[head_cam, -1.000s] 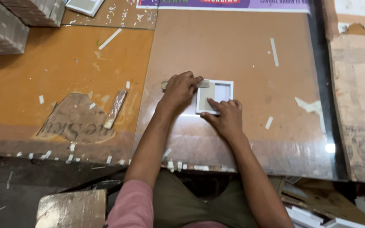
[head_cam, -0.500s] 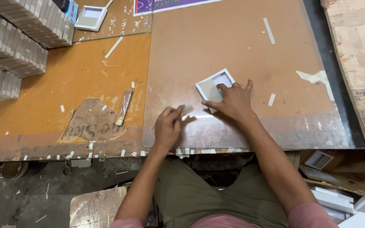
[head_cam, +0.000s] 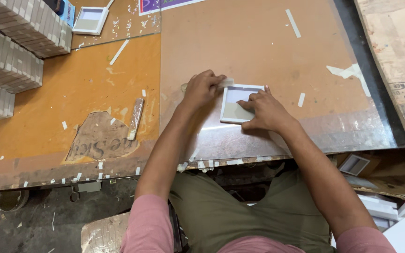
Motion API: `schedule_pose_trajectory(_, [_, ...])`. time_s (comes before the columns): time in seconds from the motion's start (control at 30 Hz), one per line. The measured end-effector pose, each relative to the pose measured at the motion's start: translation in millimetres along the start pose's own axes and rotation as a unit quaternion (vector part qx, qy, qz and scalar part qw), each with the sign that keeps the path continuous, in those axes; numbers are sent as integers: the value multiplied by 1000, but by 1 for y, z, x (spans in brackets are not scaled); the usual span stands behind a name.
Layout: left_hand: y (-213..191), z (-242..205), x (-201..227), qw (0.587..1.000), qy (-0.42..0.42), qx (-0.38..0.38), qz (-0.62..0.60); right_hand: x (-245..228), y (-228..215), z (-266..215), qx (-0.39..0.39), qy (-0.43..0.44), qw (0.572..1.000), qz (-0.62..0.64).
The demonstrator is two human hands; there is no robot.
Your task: The person assembles small white photo frames by hand on a workbench. They pick up frame parts, align them, and press them together, then place the completed frames into a cardboard box. The process is repeated for multiple frames.
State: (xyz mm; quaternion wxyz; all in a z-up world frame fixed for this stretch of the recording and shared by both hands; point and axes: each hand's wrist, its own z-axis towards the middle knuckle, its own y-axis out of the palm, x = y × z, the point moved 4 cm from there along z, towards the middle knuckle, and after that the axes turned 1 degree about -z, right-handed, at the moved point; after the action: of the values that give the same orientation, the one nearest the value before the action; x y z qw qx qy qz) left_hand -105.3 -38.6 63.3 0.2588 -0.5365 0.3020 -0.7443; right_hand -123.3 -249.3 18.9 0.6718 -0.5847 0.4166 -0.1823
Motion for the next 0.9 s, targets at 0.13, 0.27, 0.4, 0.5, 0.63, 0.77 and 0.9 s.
schedule_pose_trajectory(0.13, [12,-13,-4,999,41,-5,19,3,1,4,-3,11,1000,8])
schedule_pose_trajectory(0.27, [28,-79,0,996,41,-47,64,0,1,0,4,7,1000,28])
schedule_pose_trajectory(0.4, [21,-149,6,994,42,-58,82,0,-5,4,-6,3,1000,23])
schedule_pose_trajectory(0.5, [-2,-171,3,995,73,53,48,6,-1,7,-39,-7,999,-13])
schedule_pose_trajectory(0.63, [-19,-165,-10,992,0,124,1,4,2,12,-57,-90,994,-28])
schedule_pose_trajectory(0.77, [-24,-138,-13,987,-55,138,-59,-20,-1,12,-43,-163,986,2])
schedule_pose_trajectory(0.9, [-16,-89,-11,995,-28,81,-58,-48,13,9,8,-51,999,0])
